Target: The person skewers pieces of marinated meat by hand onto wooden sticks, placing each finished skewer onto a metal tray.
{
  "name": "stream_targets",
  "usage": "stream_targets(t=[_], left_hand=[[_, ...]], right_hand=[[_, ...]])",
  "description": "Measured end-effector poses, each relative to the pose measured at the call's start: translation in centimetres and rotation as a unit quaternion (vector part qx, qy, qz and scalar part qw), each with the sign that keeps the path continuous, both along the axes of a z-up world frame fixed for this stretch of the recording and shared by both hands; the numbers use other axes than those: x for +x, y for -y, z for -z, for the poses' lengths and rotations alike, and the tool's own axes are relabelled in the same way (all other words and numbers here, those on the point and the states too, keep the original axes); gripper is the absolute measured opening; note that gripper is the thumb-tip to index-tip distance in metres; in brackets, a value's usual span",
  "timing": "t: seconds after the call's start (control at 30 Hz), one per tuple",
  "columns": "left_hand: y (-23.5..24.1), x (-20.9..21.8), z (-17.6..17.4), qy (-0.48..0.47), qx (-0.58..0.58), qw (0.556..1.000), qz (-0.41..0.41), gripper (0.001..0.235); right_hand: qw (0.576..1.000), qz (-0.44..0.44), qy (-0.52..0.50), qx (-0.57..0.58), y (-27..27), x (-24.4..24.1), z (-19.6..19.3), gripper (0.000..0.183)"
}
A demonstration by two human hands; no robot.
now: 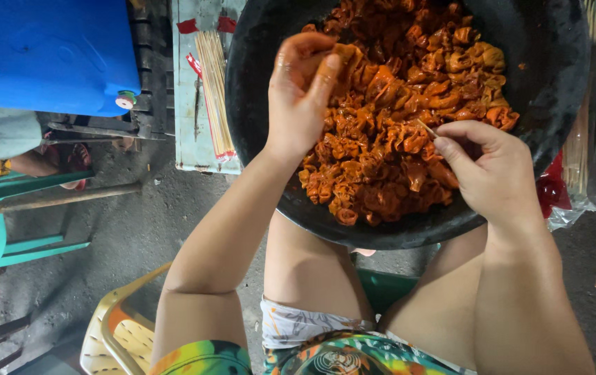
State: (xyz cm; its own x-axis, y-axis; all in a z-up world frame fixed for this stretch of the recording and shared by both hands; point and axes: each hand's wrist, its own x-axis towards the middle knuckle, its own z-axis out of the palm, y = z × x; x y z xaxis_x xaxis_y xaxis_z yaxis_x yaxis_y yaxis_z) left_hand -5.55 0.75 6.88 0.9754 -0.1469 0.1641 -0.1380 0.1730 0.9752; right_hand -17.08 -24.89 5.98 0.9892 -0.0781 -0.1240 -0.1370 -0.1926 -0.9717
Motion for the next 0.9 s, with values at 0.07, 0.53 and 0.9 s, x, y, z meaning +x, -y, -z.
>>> stream_targets(t=[0.07, 0.53, 0.9], left_hand=[[-0.2, 0.6, 0.6, -0.069, -0.042, 0.997, -0.012, 0.013], [0.4, 0.1, 0.6, -0.101, -0.071, 0.992, 0.034, 0.020], [1.6, -3.1, -0.1, 0.076, 0.262, 0.962, -0.013, 0.031]], right_hand=[[1.000, -0.012, 0.026, 0.004, 0.0, 0.1, 0.0, 0.013], [0.993, 0.017, -0.069, 0.098, -0.3, 0.3, 0.2, 0.009], [0.982, 0.044, -0.050, 0.176, -0.4, 0.7, 1.7, 0.010]])
